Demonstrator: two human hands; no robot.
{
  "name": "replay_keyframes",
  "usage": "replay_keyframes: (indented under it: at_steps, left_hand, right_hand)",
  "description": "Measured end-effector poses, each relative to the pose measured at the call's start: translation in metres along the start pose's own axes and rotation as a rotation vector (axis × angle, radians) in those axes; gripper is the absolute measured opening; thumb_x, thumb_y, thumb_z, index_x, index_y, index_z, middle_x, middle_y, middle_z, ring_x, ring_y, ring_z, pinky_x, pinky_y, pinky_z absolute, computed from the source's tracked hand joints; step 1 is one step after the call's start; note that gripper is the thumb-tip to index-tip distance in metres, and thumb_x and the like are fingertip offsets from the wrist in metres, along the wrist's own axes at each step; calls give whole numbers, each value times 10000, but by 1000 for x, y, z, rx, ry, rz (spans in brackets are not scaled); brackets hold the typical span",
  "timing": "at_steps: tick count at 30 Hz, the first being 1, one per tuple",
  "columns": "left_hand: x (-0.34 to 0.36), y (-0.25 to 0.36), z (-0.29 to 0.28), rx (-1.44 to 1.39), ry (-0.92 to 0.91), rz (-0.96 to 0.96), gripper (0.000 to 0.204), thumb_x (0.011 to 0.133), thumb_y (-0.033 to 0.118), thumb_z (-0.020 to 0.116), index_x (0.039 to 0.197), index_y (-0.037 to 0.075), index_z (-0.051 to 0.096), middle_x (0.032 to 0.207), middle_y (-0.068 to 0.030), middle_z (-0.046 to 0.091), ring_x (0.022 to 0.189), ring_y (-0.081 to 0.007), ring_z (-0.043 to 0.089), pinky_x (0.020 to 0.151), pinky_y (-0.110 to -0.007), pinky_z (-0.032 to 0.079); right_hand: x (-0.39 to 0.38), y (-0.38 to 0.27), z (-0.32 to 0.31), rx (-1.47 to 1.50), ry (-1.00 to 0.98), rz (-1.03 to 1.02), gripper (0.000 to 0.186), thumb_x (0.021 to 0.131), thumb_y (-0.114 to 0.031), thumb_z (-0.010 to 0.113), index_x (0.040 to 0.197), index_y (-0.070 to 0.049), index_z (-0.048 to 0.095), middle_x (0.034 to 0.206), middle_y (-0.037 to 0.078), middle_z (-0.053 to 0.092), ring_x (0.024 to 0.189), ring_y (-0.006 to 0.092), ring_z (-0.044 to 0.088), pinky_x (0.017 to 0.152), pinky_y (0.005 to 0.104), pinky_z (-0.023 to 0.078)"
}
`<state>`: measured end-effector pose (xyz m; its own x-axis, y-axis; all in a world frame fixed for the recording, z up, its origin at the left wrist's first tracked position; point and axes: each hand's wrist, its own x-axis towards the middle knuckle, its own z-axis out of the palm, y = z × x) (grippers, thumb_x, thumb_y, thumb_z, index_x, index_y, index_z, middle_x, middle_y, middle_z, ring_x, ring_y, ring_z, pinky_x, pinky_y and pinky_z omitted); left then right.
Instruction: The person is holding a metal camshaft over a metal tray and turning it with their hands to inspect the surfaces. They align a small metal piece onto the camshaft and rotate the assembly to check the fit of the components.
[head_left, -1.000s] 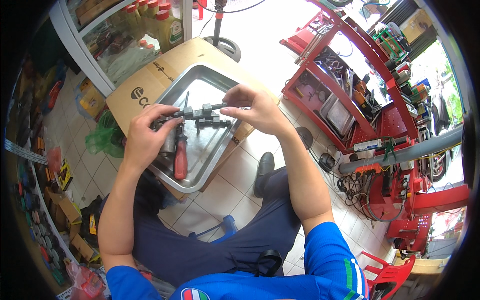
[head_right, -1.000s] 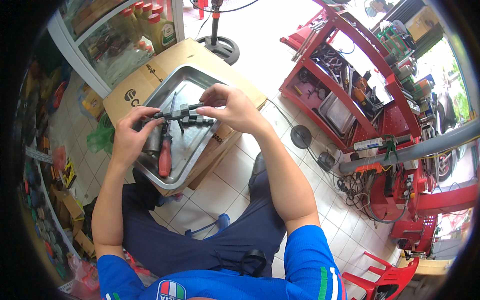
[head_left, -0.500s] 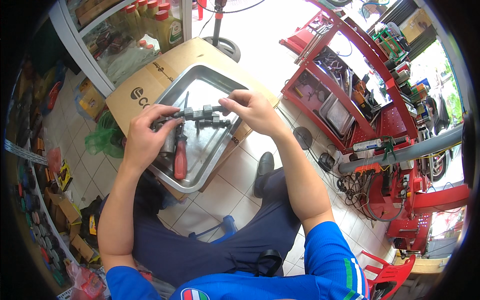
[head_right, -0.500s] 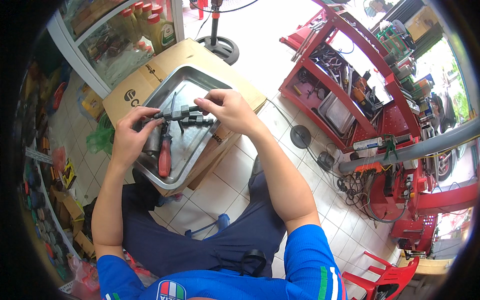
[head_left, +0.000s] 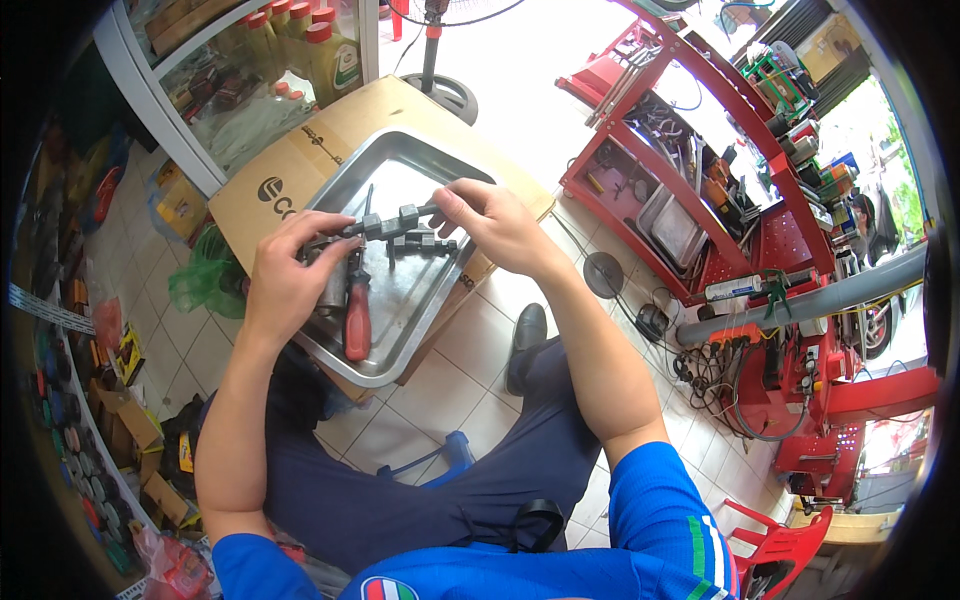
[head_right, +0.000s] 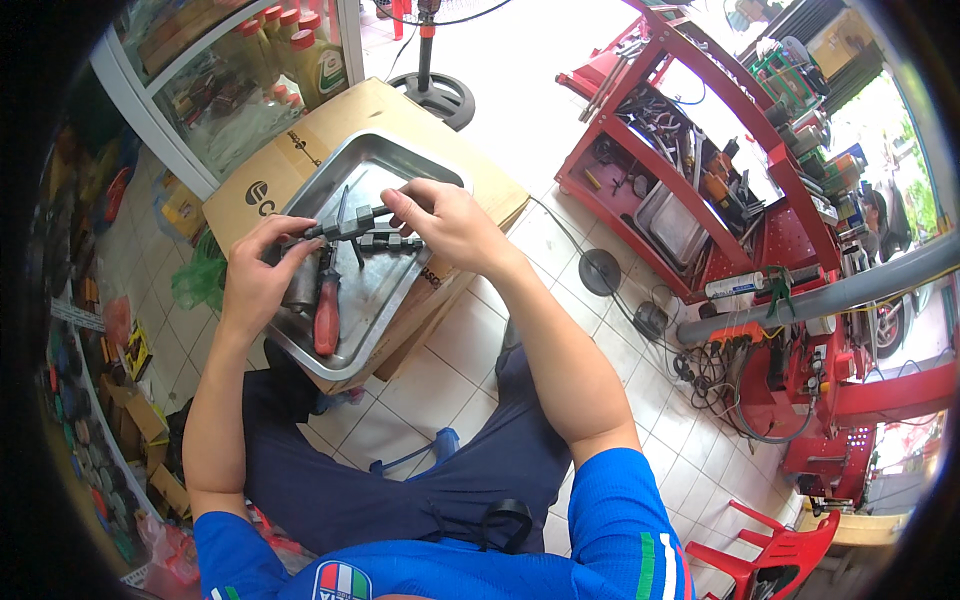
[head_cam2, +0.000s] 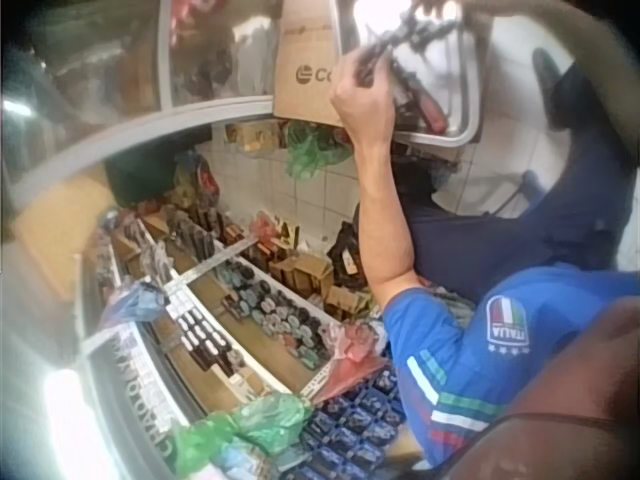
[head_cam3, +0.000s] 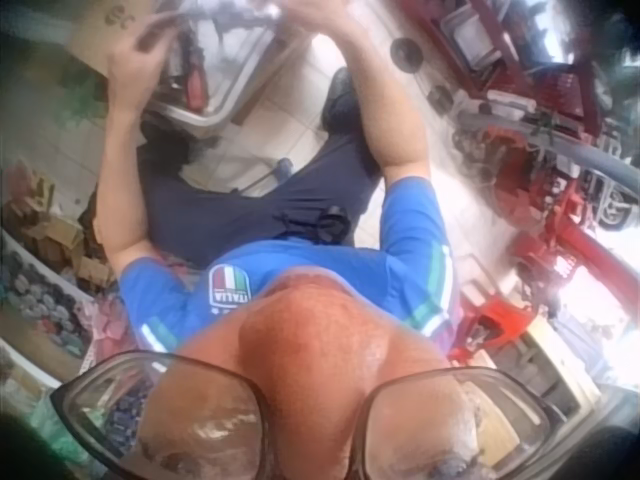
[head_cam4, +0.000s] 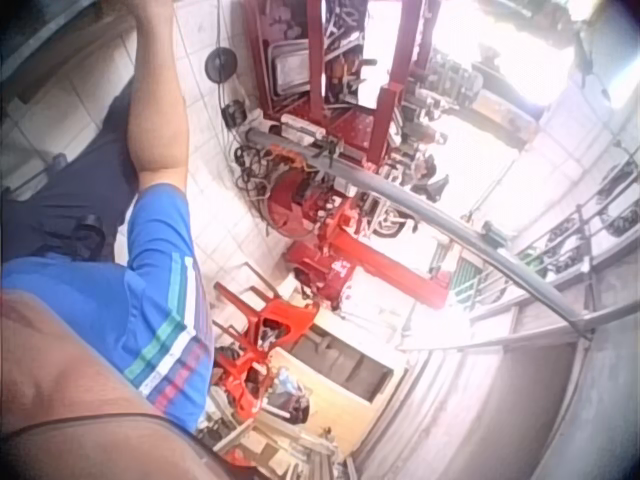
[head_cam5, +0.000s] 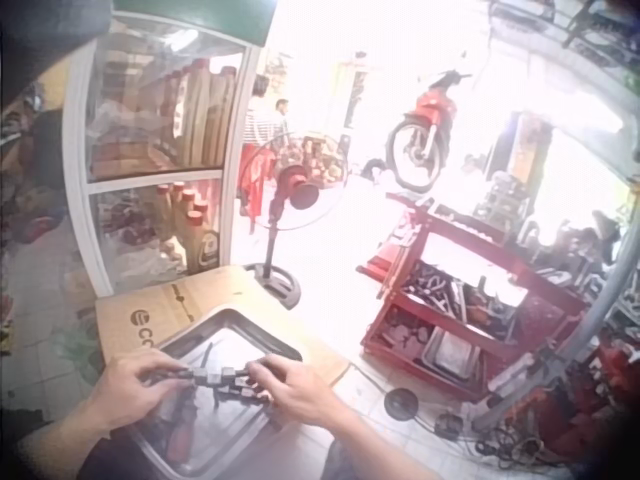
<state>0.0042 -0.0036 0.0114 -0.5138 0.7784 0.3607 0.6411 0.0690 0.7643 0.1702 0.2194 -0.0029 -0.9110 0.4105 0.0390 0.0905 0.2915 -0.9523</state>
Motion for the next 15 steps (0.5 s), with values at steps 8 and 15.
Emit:
replay_keyframes:
  at_steps: [8,15]
  left_hand:
    - [0,0,-3,9,-7,-9,200,877,53,770,1072,16,753,1014,-63,748,934,-173,655,866,-299,495]
    - [0,2,-2,9,-11,-14,200,876,65,776,1069,20,754,1013,-59,747,931,-174,649,868,-301,493]
  right_hand:
    - [-5,-15,-5,-92,-76,53,359,1053,-341,647,1121,3,726,985,55,741,940,121,670,879,299,524]
    - [-6,-14,-15,-97,-70,-19,308,948,-212,789,1168,-12,706,1019,58,742,1016,134,693,927,310,545]
